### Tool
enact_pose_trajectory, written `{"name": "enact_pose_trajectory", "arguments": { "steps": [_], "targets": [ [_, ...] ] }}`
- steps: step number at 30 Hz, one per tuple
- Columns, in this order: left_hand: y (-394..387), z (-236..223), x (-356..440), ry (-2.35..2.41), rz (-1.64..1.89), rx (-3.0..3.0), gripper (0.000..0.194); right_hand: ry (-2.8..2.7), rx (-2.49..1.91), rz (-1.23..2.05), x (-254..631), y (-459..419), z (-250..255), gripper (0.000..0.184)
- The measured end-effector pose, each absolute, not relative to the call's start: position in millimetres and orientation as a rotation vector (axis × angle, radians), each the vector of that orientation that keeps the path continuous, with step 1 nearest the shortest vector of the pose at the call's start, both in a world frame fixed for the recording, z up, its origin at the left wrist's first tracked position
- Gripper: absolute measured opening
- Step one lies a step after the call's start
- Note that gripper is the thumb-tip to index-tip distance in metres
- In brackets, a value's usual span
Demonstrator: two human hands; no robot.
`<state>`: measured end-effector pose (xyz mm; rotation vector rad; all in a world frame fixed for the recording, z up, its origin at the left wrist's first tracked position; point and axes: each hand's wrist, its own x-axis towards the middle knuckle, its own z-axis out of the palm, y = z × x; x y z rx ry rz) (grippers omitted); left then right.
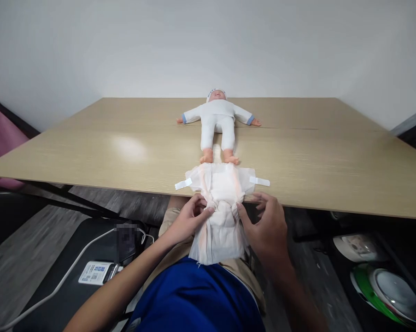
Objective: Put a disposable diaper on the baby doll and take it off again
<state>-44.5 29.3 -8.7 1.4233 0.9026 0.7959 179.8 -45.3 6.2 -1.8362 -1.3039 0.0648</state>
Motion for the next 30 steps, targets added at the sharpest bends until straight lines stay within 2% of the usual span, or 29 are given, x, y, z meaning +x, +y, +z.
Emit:
{"name": "enact_pose_trajectory", "arguments": {
  "steps": [3,5,11,16,23,30],
  "targets": [
    [28,-16,-40,0.932,0.83,1.45,0.039,-1.626,-1.617,-0.09,171,-28,13,0.039],
    [27,-17,-38,0.942,0.847,1.476,0.037,-1.855,-1.494,-0.04,166,-10,16,0.036],
    [45,18,-59,0.944,0.668,1.812,0.031,-2.267,-1.447,0.181,168,38,10,0.057],
    [101,61,-85,0.912,0.491,2.155,0.042,-2.354,-1.494,0.233,176,51,10,0.065],
    [216,67,-87,0.896,0.728,2.448,0.027,-2.354,-1.575,0.304,177,64,15,0.07],
    [277,42,-52,0.813,0.648,2.794,0.069,-2.378,-1.534,0.351,182,74,18,0.071]
  ]
}}
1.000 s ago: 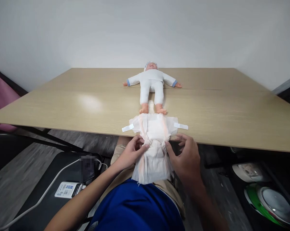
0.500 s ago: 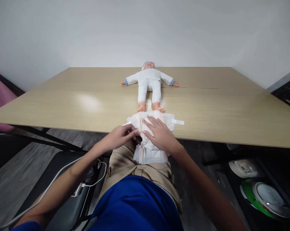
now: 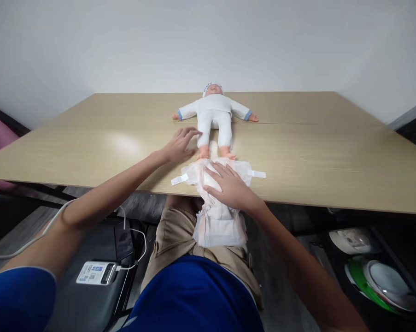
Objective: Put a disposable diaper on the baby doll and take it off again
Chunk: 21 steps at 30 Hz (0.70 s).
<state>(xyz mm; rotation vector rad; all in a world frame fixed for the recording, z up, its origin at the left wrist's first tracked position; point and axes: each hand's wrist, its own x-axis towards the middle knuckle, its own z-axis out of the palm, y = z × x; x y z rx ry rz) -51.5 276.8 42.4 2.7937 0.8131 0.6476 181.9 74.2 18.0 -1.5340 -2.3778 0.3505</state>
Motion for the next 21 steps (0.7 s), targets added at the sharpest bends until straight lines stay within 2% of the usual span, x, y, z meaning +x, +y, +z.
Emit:
{"name": "enact_pose_trajectory", "arguments": {
  "steps": [6,13,17,21],
  "targets": [
    [309,48,-18,0.494,0.519,2.962,0.097,-2.4,-1.485,0.348,182,76,20,0.071],
    [327,68,15,0.159,0.001,3.149,0.118,-2.395,-1.463,0.33,182,78,15,0.07],
    [326,69,27,0.076,0.007,3.155,0.105,-2.387,-1.464,0.355,181,77,17,0.071],
    [321,67,35,0.018,0.179,3.171,0.069,-2.413,-1.489,0.37,180,79,20,0.072]
  ]
}}
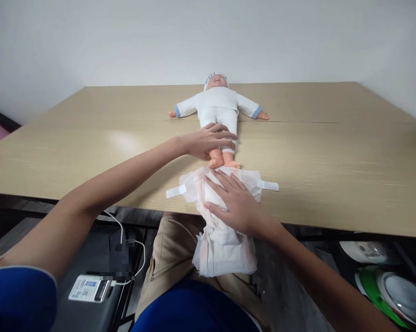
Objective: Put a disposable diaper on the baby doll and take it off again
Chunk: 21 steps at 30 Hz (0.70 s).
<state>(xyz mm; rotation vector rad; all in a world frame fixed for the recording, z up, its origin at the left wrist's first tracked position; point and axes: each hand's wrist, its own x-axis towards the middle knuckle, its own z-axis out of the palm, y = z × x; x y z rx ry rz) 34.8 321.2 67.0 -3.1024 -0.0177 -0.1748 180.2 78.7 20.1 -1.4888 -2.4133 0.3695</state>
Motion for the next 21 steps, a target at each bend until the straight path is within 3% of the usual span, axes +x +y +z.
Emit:
{"name": "enact_pose_trajectory", "arguments": {
  "steps": [4,11,21],
  "targets": [
    [319,68,41,0.012,-0.325,-3.137,0.042,-2.427,-1.484,0.416,183,85,18,0.067],
    [332,114,37,-0.102,-0.626,-3.365,0.044,-2.397,-1.474,0.448,189,119,12,0.063],
    [350,179,28,-0.674,-1.105,-3.39,0.041,-2.349,-1.48,0.323,197,262,7,0.069]
  ]
}}
